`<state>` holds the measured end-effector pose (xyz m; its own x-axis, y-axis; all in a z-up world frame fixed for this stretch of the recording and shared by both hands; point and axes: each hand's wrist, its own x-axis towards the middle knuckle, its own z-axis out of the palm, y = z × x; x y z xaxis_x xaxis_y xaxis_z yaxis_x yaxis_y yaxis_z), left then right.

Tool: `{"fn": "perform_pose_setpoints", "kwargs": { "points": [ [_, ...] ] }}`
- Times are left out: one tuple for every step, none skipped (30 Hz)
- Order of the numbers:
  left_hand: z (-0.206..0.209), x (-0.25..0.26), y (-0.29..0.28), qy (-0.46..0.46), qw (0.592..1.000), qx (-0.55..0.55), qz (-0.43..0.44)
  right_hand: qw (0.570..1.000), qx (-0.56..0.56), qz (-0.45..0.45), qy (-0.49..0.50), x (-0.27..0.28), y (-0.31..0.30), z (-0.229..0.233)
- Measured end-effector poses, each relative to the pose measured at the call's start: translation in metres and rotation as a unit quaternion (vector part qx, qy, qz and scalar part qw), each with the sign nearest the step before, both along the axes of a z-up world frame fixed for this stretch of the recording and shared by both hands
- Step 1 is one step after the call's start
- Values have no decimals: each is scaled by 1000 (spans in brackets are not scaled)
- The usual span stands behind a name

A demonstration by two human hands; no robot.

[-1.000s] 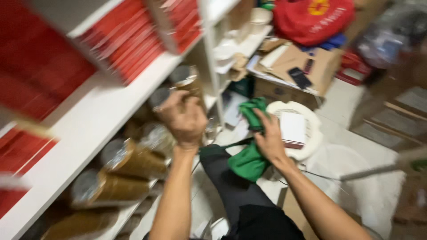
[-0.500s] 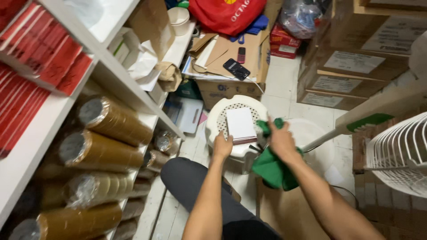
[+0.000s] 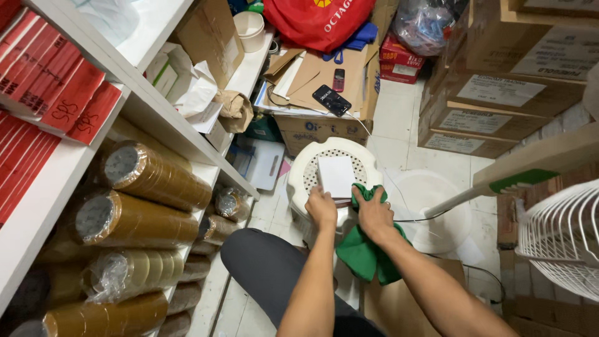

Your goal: The person sits on the floor and repeatedly picks up small cards from a shelf, wipes them with a green cloth, and places them into a white plastic basket. The person also wipes the shelf surface with the cloth.

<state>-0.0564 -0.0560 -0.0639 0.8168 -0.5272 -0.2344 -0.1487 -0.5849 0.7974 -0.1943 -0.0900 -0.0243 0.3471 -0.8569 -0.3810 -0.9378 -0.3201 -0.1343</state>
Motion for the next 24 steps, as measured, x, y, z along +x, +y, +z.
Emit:
{"fn": "perform_pose_setpoints", "kwargs": {
  "points": [
    [-10, 3, -5, 18, 998, -37, 41, 1000, -7, 2, -4, -1, -1, -2],
    [-10, 5, -4, 19, 998, -36, 42, 1000, -7, 3, -4, -2, 3, 13],
    [-8, 11, -5, 36, 998, -43, 41, 1000, -11, -9, -21, -1, 5, 30],
    [-6, 17, -5, 52, 997, -50, 39, 999, -16, -21, -38, 0, 8, 47],
    [11, 20, -1, 50, 996, -52, 45, 999, -17, -15, -40, 3, 6, 51],
    [30, 24, 3, 40, 996, -79, 24, 998, -41, -26, -45, 5, 4, 56],
    [49, 30, 8, 27, 994, -106, 3, 996, -64, -35, -53, 10, 2, 62],
    [70, 37, 20, 23, 994, -107, 10, 996, -65, -28, -57, 14, 1, 74],
    [92, 47, 32, 0, 989, -148, -1, 993, -73, -21, -95, 21, 0, 87],
    [114, 57, 46, -24, 982, -187, -13, 988, -79, -13, -132, 28, 0, 101],
    [132, 69, 62, -32, 981, -189, 0, 987, -80, 1, -138, 37, 4, 119],
    [151, 81, 79, -66, 971, -230, -10, 981, -97, 22, -167, 47, 9, 137],
    [169, 95, 99, -102, 958, -269, -17, 973, -112, 47, -196, 59, 16, 155],
    [190, 109, 119, -113, 956, -269, -1, 970, -111, 66, -204, 73, 21, 169],
    [211, 121, 144, -161, 947, -277, 0, 961, -122, 93, -231, 87, 30, 183],
    [232, 133, 169, -210, 936, -282, -1, 949, -132, 121, -259, 101, 39, 196],
    [250, 143, 197, -225, 933, -279, 20, 943, -128, 143, -270, 116, 49, 204],
    [269, 152, 225, -240, 924, -294, 37, 931, -140, 172, -291, 130, 59, 212],
    [286, 156, 256, -252, 917, -305, 52, 918, -147, 200, -310, 141, 72, 218],
    [303, 166, 285, -263, 915, -298, 72, 912, -139, 220, -318, 155, 90, 239],
    [317, 172, 313, -277, 907, -304, 92, 895, -152, 252, -334, 162, 107, 257],
    [330, 178, 341, -291, 898, -310, 112, 877, -163, 283, -351, 170, 124, 274],
    [337, 188, 366, -298, 896, -306, 126, 872, -159, 297, -355, 182, 143, 290],
    [344, 197, 391, -292, 888, -321, 154, 861, -146, 321, -367, 192, 161, 306]
  ]
}}
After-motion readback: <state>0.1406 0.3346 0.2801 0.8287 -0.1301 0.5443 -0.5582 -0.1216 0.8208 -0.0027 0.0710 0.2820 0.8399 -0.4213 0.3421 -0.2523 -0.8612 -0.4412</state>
